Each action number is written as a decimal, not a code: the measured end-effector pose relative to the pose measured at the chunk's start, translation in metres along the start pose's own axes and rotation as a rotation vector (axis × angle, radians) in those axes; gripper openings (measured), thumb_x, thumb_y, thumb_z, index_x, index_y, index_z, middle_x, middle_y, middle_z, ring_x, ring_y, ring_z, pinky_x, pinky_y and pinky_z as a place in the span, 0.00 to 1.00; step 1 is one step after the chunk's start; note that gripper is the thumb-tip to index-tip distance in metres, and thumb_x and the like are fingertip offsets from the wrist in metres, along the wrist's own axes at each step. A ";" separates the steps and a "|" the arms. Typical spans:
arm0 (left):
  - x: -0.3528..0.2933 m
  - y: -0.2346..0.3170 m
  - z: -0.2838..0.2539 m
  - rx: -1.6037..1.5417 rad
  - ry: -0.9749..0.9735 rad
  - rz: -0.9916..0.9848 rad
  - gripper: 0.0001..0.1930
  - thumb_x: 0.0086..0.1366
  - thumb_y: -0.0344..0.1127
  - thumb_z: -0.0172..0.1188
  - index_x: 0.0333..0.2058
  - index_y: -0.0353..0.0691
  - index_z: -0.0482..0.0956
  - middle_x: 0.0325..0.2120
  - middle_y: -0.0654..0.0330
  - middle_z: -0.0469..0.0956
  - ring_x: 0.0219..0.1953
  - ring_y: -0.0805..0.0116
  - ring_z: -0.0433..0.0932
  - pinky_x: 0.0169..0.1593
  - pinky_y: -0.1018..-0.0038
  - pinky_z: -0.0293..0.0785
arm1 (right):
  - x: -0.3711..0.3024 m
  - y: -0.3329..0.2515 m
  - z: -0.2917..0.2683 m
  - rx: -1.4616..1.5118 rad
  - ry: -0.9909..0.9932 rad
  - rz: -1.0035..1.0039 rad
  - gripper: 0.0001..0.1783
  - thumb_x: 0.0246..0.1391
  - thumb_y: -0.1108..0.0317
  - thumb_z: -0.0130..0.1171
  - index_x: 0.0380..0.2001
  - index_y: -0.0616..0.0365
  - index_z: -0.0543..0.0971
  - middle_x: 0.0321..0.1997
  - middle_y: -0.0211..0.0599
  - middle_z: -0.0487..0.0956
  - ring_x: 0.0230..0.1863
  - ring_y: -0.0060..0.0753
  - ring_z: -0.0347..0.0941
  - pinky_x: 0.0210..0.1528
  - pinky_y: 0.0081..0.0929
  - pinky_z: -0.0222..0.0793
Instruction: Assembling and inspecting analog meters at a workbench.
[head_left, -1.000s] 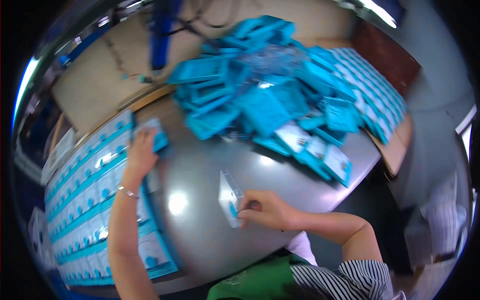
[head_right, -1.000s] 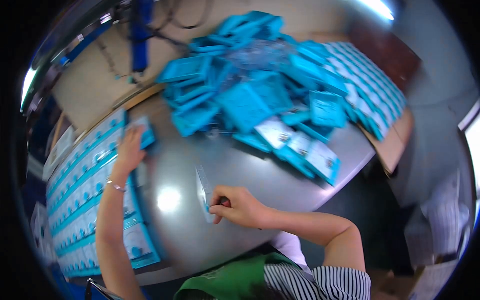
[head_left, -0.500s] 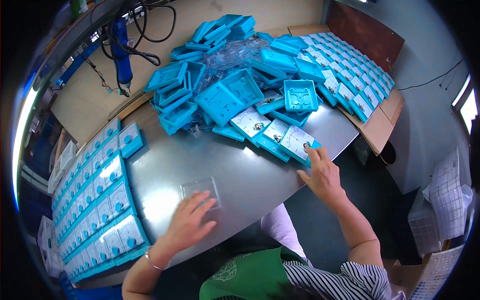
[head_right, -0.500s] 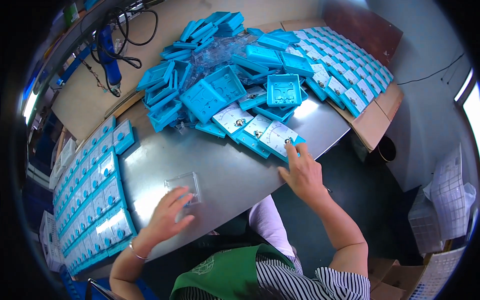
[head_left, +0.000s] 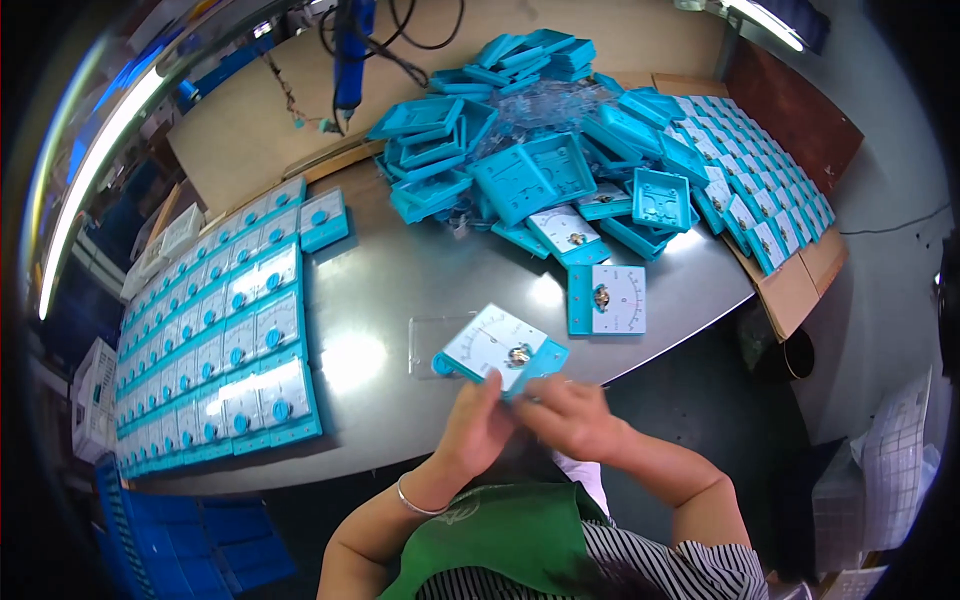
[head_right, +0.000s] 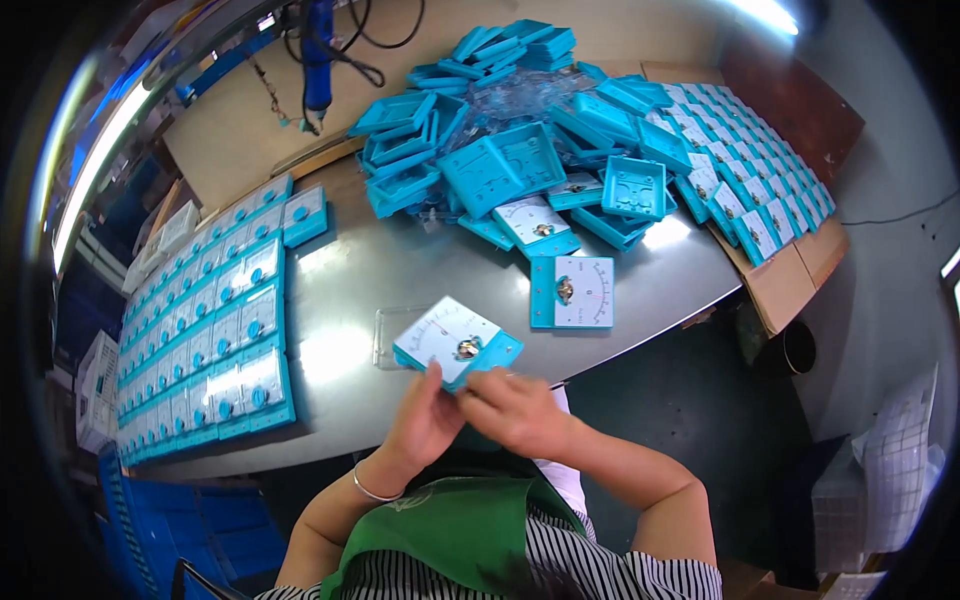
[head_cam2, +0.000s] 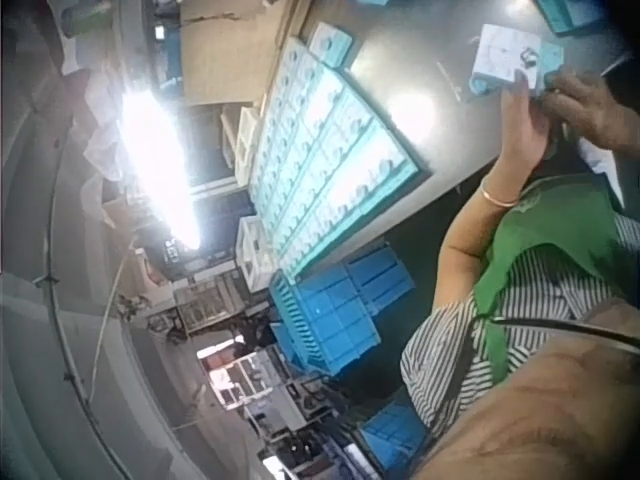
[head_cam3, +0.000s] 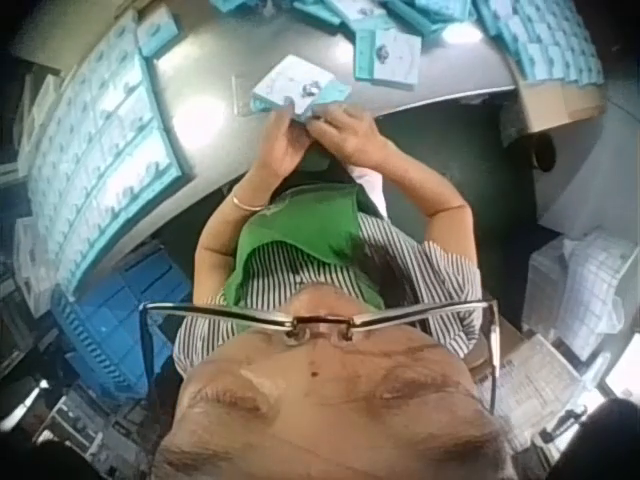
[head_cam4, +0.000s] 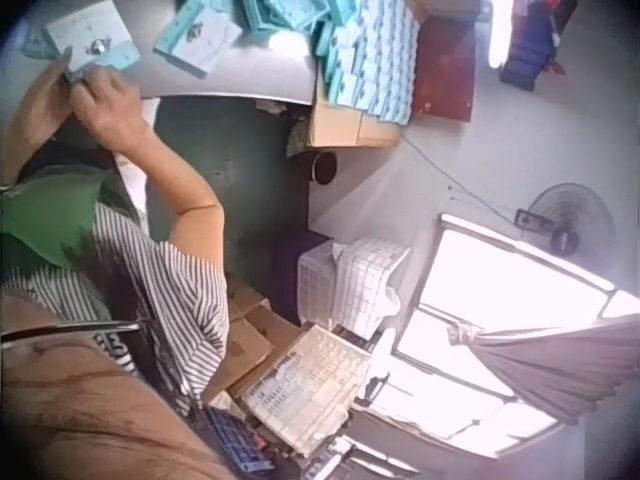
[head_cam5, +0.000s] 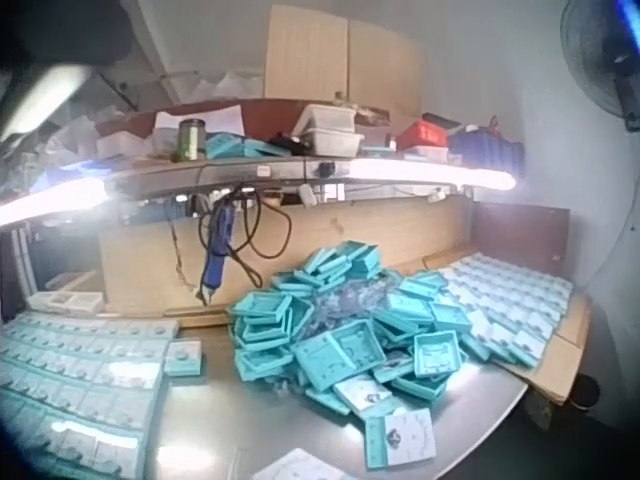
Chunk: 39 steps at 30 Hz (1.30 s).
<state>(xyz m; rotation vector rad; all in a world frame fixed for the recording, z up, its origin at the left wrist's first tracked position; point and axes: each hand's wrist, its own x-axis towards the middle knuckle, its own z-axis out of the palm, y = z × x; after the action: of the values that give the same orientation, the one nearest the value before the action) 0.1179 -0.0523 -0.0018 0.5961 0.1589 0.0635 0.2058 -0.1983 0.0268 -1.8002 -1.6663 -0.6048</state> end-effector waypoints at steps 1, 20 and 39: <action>-0.002 0.005 -0.007 -0.010 0.019 0.013 0.21 0.69 0.42 0.50 0.57 0.39 0.63 0.51 0.58 0.70 0.54 0.66 0.70 0.58 0.63 0.67 | 0.008 -0.006 0.008 0.020 -0.011 -0.010 0.16 0.39 0.71 0.62 0.36 0.57 0.76 0.32 0.35 0.74 0.29 0.31 0.74 0.25 0.25 0.70; -0.082 0.042 -0.036 0.164 0.167 -0.177 0.23 0.59 0.37 0.60 0.50 0.33 0.67 0.38 0.57 0.76 0.30 0.70 0.79 0.24 0.77 0.77 | 0.088 -0.031 0.051 1.715 0.323 0.418 0.08 0.59 0.75 0.43 0.41 0.62 0.69 0.15 0.23 0.59 0.12 0.14 0.51 0.12 0.16 0.46; -0.094 0.034 -0.021 0.432 0.190 -0.183 0.24 0.58 0.34 0.62 0.52 0.34 0.68 0.40 0.58 0.77 0.35 0.72 0.78 0.28 0.76 0.77 | 0.023 -0.009 0.017 0.918 -0.141 0.737 0.13 0.56 0.66 0.59 0.43 0.60 0.76 0.29 0.28 0.72 0.21 0.13 0.62 0.21 0.12 0.58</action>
<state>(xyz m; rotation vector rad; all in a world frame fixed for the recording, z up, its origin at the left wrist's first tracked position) 0.0211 -0.0221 0.0127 1.0040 0.4176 -0.0950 0.1980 -0.1695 0.0318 -1.5544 -0.9444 0.5443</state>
